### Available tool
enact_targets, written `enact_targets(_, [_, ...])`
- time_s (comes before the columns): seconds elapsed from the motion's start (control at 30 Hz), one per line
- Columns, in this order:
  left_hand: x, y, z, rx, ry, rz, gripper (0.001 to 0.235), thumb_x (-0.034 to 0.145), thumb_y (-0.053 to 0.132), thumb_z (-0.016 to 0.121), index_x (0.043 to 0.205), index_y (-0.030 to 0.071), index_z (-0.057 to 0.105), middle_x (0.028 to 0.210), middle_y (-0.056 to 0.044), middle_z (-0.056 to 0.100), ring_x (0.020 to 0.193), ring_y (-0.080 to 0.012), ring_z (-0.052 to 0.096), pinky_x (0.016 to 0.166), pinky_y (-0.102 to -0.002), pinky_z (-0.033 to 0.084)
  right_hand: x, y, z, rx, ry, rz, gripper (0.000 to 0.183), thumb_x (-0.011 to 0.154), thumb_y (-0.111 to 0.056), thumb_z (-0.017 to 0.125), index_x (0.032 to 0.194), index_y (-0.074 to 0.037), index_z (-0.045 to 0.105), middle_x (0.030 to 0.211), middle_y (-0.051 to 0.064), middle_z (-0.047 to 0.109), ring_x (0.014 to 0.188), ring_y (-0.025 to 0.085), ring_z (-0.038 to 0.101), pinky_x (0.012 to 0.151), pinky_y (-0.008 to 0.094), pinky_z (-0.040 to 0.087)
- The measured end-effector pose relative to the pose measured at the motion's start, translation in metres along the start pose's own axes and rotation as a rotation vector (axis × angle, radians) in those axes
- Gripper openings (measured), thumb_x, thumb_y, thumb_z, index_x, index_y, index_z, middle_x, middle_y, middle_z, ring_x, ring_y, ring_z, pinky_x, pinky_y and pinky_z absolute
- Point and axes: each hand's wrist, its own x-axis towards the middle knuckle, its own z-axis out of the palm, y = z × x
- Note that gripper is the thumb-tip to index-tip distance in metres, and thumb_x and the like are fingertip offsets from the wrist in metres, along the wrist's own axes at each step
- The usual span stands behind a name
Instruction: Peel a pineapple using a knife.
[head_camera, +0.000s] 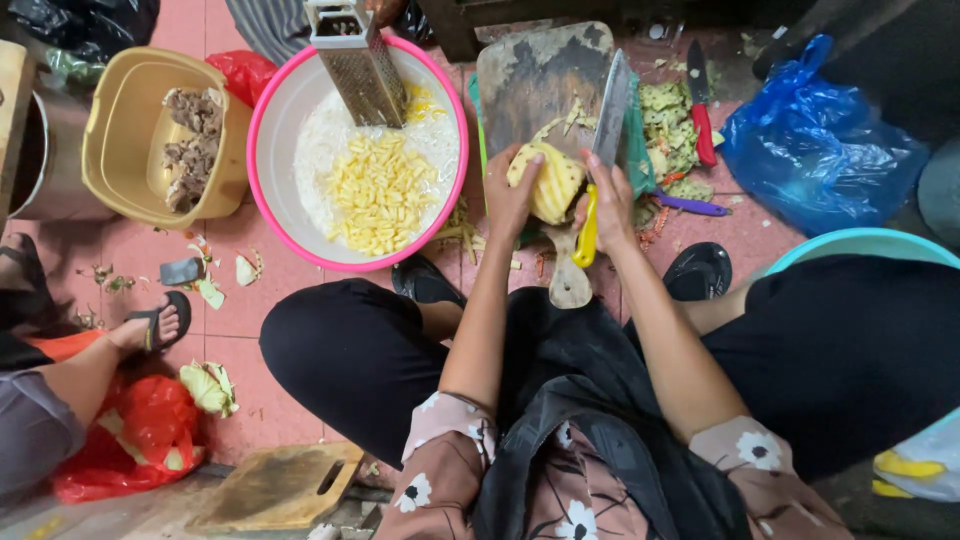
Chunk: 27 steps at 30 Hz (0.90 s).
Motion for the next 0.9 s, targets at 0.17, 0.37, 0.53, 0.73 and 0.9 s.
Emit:
enact_targets(0.17, [-0.015, 0.011, 0.001, 0.149, 0.072, 0.061, 0.067, 0.087, 0.053, 0.076, 0.133, 0.006, 0.062, 0.119, -0.023, 0.061, 0.117, -0.0416, 0.062, 0.107, -0.049, 0.046, -0.004, 0.025, -0.019, -0.243, 0.049, -0.027, 0.058, 0.103, -0.047, 0.054, 0.141, -0.004, 0.049, 0.089, 0.021, 0.067, 0.039, 0.021, 0.059, 0.034, 0.035, 0.056])
enact_targets(0.37, [-0.033, 0.028, 0.011, 0.181, 0.143, 0.157, 0.049, 0.103, 0.040, 0.058, 0.138, 0.006, 0.055, 0.127, -0.024, 0.055, 0.120, -0.0447, 0.059, 0.108, -0.052, 0.045, -0.083, -0.006, -0.031, -1.081, -0.025, -0.328, 0.051, 0.106, -0.016, 0.040, 0.156, -0.015, 0.030, 0.118, 0.038, 0.059, 0.088, 0.059, 0.065, 0.073, 0.067, 0.054])
enact_targets(0.53, [-0.037, 0.000, 0.028, 0.227, 0.261, 0.206, 0.044, 0.106, 0.037, 0.052, 0.137, 0.006, 0.049, 0.125, -0.022, 0.053, 0.120, -0.0429, 0.055, 0.107, -0.052, 0.041, -0.120, -0.002, -0.042, -1.404, -0.110, -0.359, 0.066, 0.103, -0.012, 0.042, 0.164, -0.026, 0.020, 0.109, 0.027, 0.060, 0.080, 0.054, 0.067, 0.070, 0.064, 0.056])
enact_targets(0.73, [-0.038, -0.006, 0.033, 0.218, 0.278, 0.194, 0.043, 0.109, 0.039, 0.046, 0.140, 0.008, 0.043, 0.130, -0.018, 0.049, 0.123, -0.0363, 0.050, 0.109, -0.049, 0.037, -0.119, 0.014, -0.048, -1.487, -0.153, -0.413, 0.074, 0.098, -0.009, 0.044, 0.165, -0.028, 0.018, 0.100, 0.021, 0.056, 0.071, 0.049, 0.068, 0.063, 0.061, 0.057])
enact_targets(0.9, [-0.038, -0.020, 0.039, 0.194, 0.355, 0.257, 0.043, 0.108, 0.036, 0.050, 0.137, 0.005, 0.045, 0.131, -0.018, 0.048, 0.124, -0.0376, 0.049, 0.111, -0.050, 0.035, -0.119, 0.008, -0.044, -1.500, -0.180, -0.377, 0.080, 0.095, -0.008, 0.047, 0.165, -0.032, 0.016, 0.097, 0.016, 0.053, 0.067, 0.045, 0.069, 0.058, 0.060, 0.058])
